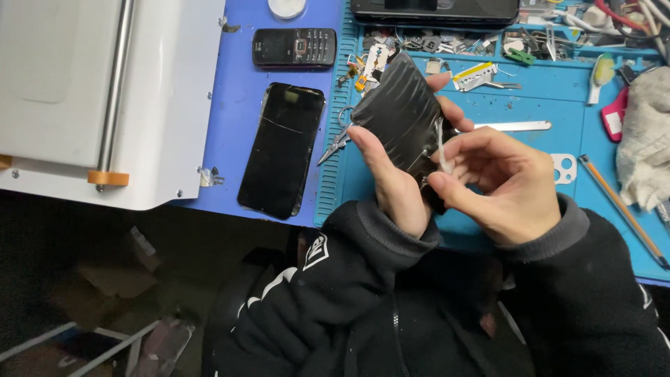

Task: Peeling off protective tape and adhesive residues from a cracked smartphone screen at a repair workbench.

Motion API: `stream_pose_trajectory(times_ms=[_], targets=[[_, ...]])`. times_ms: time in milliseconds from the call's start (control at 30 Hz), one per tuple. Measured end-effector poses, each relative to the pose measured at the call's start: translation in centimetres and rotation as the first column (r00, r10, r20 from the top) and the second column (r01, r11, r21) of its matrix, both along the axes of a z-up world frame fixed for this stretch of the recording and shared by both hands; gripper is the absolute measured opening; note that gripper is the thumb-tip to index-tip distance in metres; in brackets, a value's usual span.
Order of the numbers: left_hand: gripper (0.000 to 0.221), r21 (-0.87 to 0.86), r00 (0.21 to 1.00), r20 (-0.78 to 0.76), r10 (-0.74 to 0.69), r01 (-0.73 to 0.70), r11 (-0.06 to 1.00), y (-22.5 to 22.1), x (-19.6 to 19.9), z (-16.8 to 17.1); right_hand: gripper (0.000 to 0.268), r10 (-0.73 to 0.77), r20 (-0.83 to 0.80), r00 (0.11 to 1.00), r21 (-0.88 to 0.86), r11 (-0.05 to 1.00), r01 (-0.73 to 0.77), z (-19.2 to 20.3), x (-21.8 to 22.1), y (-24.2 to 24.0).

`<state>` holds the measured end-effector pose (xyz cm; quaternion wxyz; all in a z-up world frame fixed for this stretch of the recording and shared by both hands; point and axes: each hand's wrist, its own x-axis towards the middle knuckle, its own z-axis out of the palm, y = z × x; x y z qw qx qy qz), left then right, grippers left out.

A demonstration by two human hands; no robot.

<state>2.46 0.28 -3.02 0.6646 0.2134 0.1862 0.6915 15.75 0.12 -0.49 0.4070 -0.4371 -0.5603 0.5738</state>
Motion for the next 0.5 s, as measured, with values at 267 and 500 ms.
stream_pose_trajectory(times_ms=[267,500], targets=[[0.107,0.127,0.999,-0.044,-0.005,0.01,0.992,-0.4,-0.3,0.5,0.029,0.025,-0.04,0.999,-0.037,0.999,-0.026,0.9,0.7,-0.5],[0.11,0.206,0.964,-0.262,0.052,0.003,0.979,-1.3,-0.5,0.6,0.033,0.012,-0.03,0.999,-0.143,0.99,-0.016,1.1,0.5,-0.8]])
